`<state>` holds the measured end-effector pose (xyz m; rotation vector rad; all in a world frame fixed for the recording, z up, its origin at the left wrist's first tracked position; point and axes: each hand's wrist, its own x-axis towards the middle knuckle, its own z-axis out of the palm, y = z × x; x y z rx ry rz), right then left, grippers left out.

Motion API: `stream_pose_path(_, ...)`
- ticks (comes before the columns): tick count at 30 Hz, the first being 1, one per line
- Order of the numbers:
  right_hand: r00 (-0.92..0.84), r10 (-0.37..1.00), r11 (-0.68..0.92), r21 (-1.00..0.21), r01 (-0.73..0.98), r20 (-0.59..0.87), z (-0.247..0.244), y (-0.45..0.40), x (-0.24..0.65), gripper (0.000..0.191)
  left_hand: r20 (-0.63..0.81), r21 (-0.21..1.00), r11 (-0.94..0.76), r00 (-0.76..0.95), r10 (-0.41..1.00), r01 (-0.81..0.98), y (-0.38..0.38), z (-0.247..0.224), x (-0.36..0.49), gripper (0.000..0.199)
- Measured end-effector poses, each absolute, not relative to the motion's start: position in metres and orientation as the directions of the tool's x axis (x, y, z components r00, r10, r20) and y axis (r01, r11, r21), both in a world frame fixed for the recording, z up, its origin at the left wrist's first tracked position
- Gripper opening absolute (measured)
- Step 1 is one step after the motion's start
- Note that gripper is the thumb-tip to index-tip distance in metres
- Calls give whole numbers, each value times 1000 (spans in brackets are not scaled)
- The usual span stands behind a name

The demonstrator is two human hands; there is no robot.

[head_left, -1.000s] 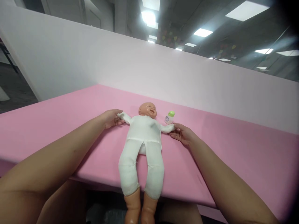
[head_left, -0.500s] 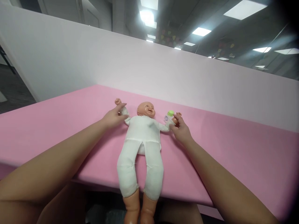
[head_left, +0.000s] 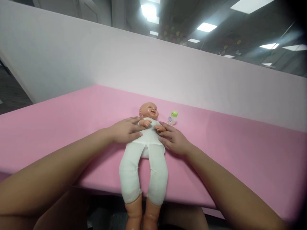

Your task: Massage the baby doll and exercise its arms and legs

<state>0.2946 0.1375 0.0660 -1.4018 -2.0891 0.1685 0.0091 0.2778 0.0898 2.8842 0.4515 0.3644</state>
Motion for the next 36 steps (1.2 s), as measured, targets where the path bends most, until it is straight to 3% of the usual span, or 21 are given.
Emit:
stream_pose_path(5,-292,896,399,-316,861,335,72,136,288,34,185,141,-937,922,341,319,273,87,9,55)
stream_pose_path(10,-335,879,419,-214,883,338,75,136,285,32,226,221,-903,882,414,368,269,86,10,53)
stream_pose_path(14,-242,881,385,-318,867,407,68,138,289,36,248,227,-868,835,491,443,268,88,12,64)
stream_pose_path(20,29,877,241,-491,837,480,58,150,313,58,242,385,-657,616,750,649,287,91,2,81)
stream_pose_path(23,178,895,95,-565,819,408,58,153,328,67,204,425,-512,472,858,746,302,91,-7,88)
stream_pose_path(27,302,932,-99,-658,746,202,59,152,341,78,105,396,-372,362,926,839,316,88,-14,93)
stream_pose_path(31,304,945,-130,-715,687,120,59,149,346,87,77,369,-361,359,930,856,321,84,-15,88)
stream_pose_path(36,361,922,-140,-749,648,139,59,149,348,90,154,398,-355,319,935,846,326,79,-18,81)
